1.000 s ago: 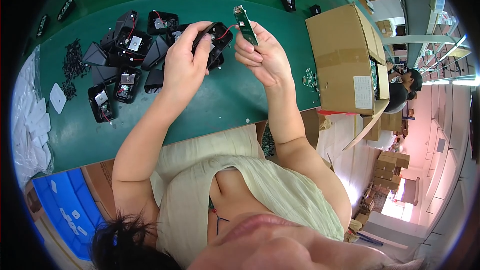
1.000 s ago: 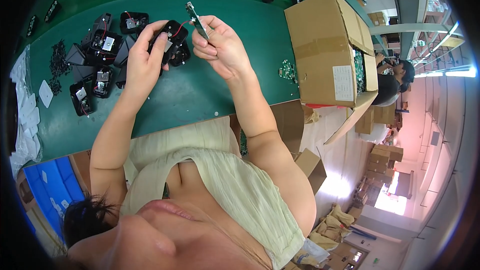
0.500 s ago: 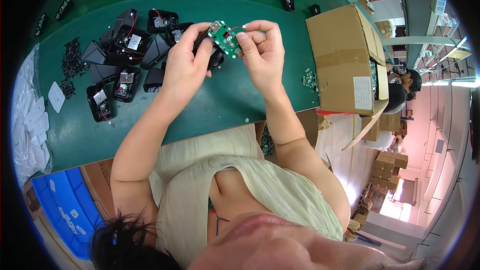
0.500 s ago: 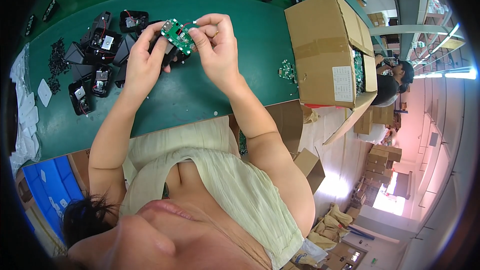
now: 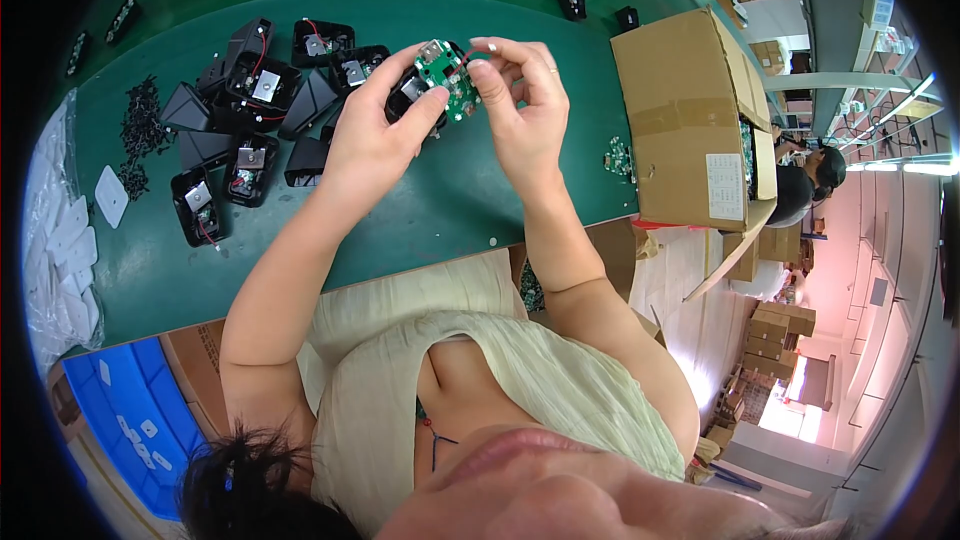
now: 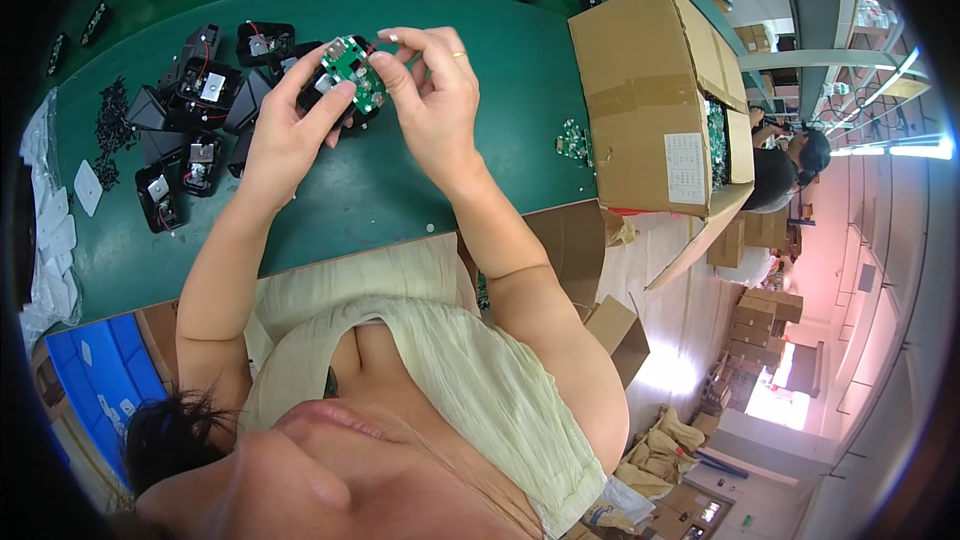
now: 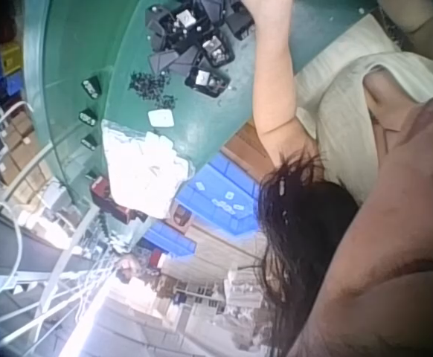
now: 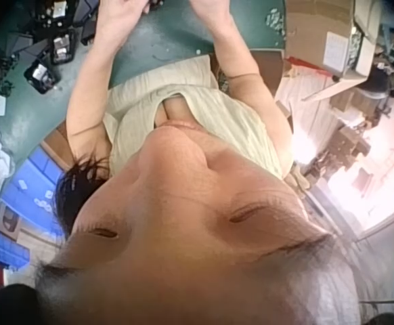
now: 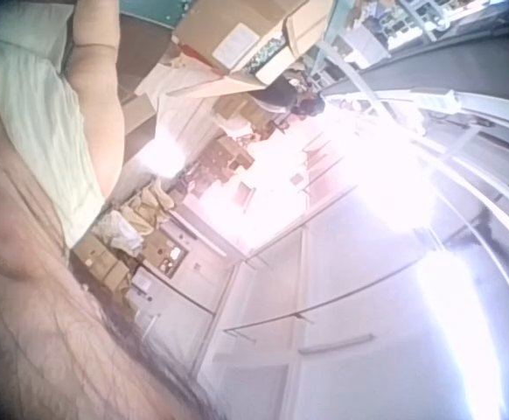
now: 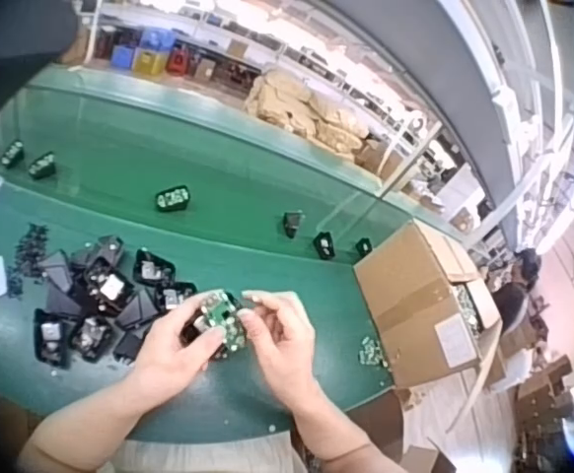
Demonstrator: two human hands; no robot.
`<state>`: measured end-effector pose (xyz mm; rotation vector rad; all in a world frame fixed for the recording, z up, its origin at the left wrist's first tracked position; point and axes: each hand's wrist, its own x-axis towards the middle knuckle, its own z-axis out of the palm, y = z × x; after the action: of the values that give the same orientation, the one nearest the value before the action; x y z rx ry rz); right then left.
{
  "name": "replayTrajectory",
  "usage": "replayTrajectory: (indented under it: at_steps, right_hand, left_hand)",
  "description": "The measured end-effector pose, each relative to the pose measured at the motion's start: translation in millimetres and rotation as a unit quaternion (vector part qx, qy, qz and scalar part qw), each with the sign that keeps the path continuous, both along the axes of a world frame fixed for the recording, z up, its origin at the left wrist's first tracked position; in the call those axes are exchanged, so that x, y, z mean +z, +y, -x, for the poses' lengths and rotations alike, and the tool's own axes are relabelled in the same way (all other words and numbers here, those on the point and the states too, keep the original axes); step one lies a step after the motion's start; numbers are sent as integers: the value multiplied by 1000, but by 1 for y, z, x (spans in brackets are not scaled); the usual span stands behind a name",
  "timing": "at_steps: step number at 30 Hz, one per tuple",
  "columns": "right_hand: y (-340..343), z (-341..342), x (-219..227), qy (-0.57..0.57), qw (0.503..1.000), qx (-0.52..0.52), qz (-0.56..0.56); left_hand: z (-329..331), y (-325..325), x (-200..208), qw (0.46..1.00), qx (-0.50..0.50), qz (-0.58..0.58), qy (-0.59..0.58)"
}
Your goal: The person assembles circuit boards into small black plastic electronic device housings by hand.
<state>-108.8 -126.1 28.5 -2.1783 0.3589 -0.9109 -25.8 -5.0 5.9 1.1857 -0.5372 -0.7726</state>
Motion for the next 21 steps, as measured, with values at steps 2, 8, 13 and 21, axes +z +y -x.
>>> replayTrajectory:
  at_steps: [2, 8, 13, 21]
  right_hand:
    - [-3, -2, -5, -33, 998, 16, -46]
    - [12, -3, -7, -115, 959, 103, -236]
    - [18, -7, -5, -157, 925, 105, -331]
    - [15, -12, -19, -154, 940, 128, -277]
  left_hand:
    - [1, 0, 0, 995, 20, -15, -94]
    - [4, -2, 6, 998, 66, -6, -15]
    - [2, -1, 9, 999, 41, -9, 28]
    - [2, -2, 4, 999, 51, 10, 10]
